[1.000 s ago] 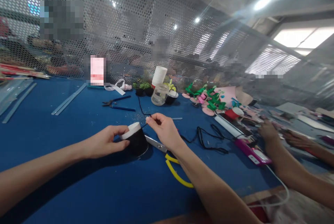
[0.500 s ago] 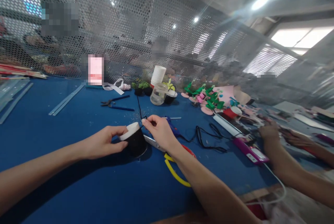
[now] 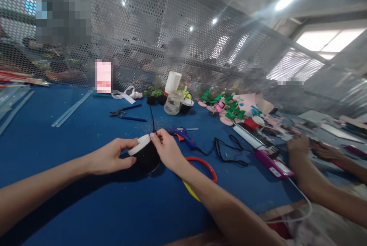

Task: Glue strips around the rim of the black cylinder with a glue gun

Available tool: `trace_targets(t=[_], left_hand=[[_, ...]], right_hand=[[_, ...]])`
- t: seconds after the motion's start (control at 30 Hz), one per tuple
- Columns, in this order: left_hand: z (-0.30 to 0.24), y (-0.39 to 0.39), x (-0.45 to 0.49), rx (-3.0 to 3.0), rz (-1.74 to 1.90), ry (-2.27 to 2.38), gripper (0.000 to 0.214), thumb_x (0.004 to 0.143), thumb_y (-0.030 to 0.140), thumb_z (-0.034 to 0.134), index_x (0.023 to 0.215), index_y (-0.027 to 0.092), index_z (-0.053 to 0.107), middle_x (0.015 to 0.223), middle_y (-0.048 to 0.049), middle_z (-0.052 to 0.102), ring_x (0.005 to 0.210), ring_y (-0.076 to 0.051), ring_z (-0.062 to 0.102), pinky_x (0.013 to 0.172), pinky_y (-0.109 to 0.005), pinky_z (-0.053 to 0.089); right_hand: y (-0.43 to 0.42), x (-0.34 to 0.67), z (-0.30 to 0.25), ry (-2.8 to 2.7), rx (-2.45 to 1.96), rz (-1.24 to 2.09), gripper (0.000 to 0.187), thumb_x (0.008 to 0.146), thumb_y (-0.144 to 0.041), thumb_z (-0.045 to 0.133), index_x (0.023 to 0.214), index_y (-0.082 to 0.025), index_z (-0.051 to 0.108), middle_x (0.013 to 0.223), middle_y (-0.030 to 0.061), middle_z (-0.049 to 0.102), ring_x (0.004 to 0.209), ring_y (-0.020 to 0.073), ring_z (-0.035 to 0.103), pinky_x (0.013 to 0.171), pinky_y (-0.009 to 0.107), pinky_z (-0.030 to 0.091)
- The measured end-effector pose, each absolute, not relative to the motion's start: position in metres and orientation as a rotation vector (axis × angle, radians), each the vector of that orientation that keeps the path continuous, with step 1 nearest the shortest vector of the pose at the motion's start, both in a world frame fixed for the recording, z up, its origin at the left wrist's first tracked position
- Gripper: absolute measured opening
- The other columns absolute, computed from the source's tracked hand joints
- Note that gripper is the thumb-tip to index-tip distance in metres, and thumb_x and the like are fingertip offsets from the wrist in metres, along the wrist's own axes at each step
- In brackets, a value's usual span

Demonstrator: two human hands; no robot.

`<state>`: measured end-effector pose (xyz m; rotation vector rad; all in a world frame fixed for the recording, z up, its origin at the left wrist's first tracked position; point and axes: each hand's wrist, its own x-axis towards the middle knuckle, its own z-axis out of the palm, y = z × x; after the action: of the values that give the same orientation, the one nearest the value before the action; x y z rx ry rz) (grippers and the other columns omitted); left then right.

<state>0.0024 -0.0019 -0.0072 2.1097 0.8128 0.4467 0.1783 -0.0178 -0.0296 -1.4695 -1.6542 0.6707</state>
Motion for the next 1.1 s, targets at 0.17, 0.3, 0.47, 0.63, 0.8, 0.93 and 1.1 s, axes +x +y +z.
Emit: trace_targets(t=[0.17, 0.3, 0.47, 0.63, 0.8, 0.93, 1.1], left_hand=[[-0.009, -0.003, 0.003, 2.002, 0.357, 0.768, 0.017, 0.073, 0.023, 0.048, 0.083, 0.012, 0.057, 0.084, -0.0030, 0.061, 0.076, -0.019, 0.056, 0.069, -0.026, 0.045], [-0.008, -0.008, 0.008, 1.891, 0.379, 0.809, 0.029, 0.074, 0.035, 0.051, 0.092, 0.012, 0.054, 0.080, -0.0028, 0.060, 0.069, -0.017, 0.055, 0.060, -0.024, 0.044], [-0.007, -0.012, 0.012, 1.876, 0.403, 0.839, 0.034, 0.073, 0.040, 0.051, 0.091, 0.011, 0.054, 0.080, -0.0027, 0.058, 0.068, -0.016, 0.052, 0.059, -0.023, 0.042], [-0.006, -0.013, 0.015, 1.961, 0.434, 0.855, 0.026, 0.075, 0.031, 0.047, 0.087, 0.011, 0.057, 0.082, -0.0035, 0.059, 0.074, -0.017, 0.051, 0.068, -0.026, 0.042], [-0.005, -0.010, 0.013, 1.993, 0.435, 0.812, 0.027, 0.075, 0.031, 0.047, 0.089, 0.010, 0.058, 0.081, -0.0038, 0.060, 0.074, -0.018, 0.051, 0.069, -0.026, 0.042], [-0.006, -0.007, 0.010, 2.041, 0.433, 0.799, 0.026, 0.075, 0.033, 0.048, 0.080, 0.010, 0.059, 0.080, -0.0042, 0.060, 0.073, -0.018, 0.051, 0.069, -0.027, 0.042], [-0.008, -0.006, 0.009, 2.022, 0.414, 0.792, 0.026, 0.074, 0.032, 0.049, 0.082, 0.010, 0.059, 0.082, -0.0043, 0.060, 0.072, -0.018, 0.052, 0.068, -0.026, 0.043]], right_hand=[[-0.021, 0.170, -0.035, -1.655, -1.487, 0.623, 0.022, 0.083, -0.035, 0.033, 0.066, -0.022, 0.035, 0.058, -0.0017, 0.044, 0.056, 0.0148, 0.046, 0.054, 0.026, 0.034], [-0.023, 0.166, -0.035, -1.648, -1.492, 0.590, 0.022, 0.084, -0.035, 0.031, 0.067, -0.022, 0.033, 0.059, -0.0016, 0.044, 0.057, 0.0149, 0.046, 0.054, 0.027, 0.034], [-0.027, 0.163, -0.034, -1.657, -1.487, 0.540, 0.021, 0.085, -0.034, 0.032, 0.067, -0.022, 0.033, 0.058, -0.0025, 0.044, 0.055, 0.0144, 0.046, 0.053, 0.026, 0.034], [-0.033, 0.160, -0.033, -1.736, -1.443, 0.437, 0.018, 0.085, -0.032, 0.032, 0.071, -0.022, 0.035, 0.060, -0.0017, 0.045, 0.056, 0.0152, 0.048, 0.053, 0.027, 0.036], [-0.037, 0.164, -0.029, -1.769, -1.422, 0.386, 0.017, 0.085, -0.032, 0.033, 0.076, -0.020, 0.042, 0.068, 0.0012, 0.051, 0.063, 0.0165, 0.051, 0.059, 0.029, 0.040], [-0.039, 0.169, -0.022, -1.744, -1.367, 0.379, 0.018, 0.085, -0.031, 0.035, 0.079, -0.019, 0.047, 0.076, 0.0041, 0.054, 0.071, 0.0173, 0.052, 0.066, 0.031, 0.042], [-0.039, 0.171, -0.021, -1.714, -1.301, 0.425, 0.016, 0.084, -0.029, 0.038, 0.079, -0.018, 0.048, 0.082, 0.0062, 0.055, 0.078, 0.0176, 0.052, 0.072, 0.033, 0.042]])
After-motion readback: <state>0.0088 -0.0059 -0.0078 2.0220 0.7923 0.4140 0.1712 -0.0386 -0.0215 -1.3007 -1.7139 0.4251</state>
